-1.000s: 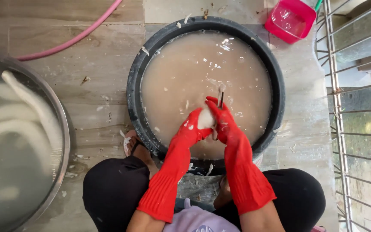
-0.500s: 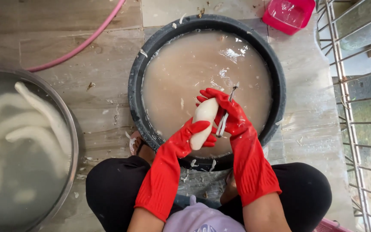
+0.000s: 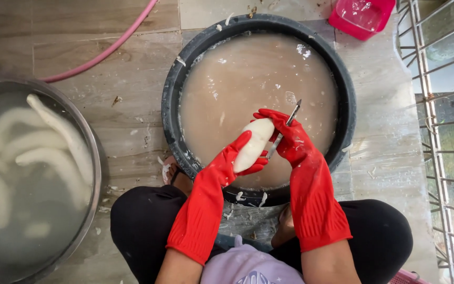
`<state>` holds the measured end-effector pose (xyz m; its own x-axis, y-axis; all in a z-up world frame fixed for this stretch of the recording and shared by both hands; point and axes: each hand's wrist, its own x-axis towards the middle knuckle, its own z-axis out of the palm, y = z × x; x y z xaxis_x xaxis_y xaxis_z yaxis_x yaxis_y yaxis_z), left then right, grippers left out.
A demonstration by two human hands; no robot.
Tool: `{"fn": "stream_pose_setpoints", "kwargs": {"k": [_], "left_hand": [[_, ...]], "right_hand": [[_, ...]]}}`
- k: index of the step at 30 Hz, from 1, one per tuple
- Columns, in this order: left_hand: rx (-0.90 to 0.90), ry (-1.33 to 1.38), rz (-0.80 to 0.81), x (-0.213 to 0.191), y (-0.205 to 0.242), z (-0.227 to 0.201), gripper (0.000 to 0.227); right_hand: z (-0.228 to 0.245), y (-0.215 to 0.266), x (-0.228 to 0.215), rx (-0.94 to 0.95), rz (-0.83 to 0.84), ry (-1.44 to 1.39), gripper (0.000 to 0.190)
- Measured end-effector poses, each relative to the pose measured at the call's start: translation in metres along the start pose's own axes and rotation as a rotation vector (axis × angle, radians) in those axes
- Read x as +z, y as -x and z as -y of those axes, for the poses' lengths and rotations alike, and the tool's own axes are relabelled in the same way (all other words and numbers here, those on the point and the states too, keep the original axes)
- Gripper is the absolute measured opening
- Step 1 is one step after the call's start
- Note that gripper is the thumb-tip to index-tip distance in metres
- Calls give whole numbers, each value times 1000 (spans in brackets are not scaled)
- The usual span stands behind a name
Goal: Peeling a long white vegetable with a hand peeler over a basin of water.
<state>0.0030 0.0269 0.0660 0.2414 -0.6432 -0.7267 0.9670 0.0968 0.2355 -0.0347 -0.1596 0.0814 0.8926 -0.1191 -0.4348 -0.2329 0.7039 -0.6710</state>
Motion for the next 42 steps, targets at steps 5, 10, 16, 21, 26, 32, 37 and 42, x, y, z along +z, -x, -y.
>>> {"fn": "stream_pose_setpoints", "kwargs": {"k": [5, 10, 16, 21, 26, 32, 37, 42], "left_hand": [[-52, -104, -10, 13, 18, -13, 61], [-109, -119, -147, 27, 22, -18, 54], [-50, 43, -100, 38, 27, -16, 52], [88, 172, 139, 19, 12, -5, 63], [198, 183, 199, 32, 35, -15, 63], [345, 186, 257, 74, 54, -37, 64], [448, 199, 267, 81, 85, -38, 65], [484, 213, 387, 61, 54, -34, 65]], "right_hand": [[-2, 0, 8, -37, -140, 160, 33], [-7, -1, 2, -25, -100, 196, 32], [9, 12, 32, 25, -127, 422, 34], [42, 32, 60, -135, -180, 716, 37], [96, 42, 55, 194, -326, 1041, 38], [63, 21, -47, 518, -248, 824, 33], [54, 21, -27, 502, -184, 691, 31], [83, 53, 30, 16, 35, 834, 44]]}}
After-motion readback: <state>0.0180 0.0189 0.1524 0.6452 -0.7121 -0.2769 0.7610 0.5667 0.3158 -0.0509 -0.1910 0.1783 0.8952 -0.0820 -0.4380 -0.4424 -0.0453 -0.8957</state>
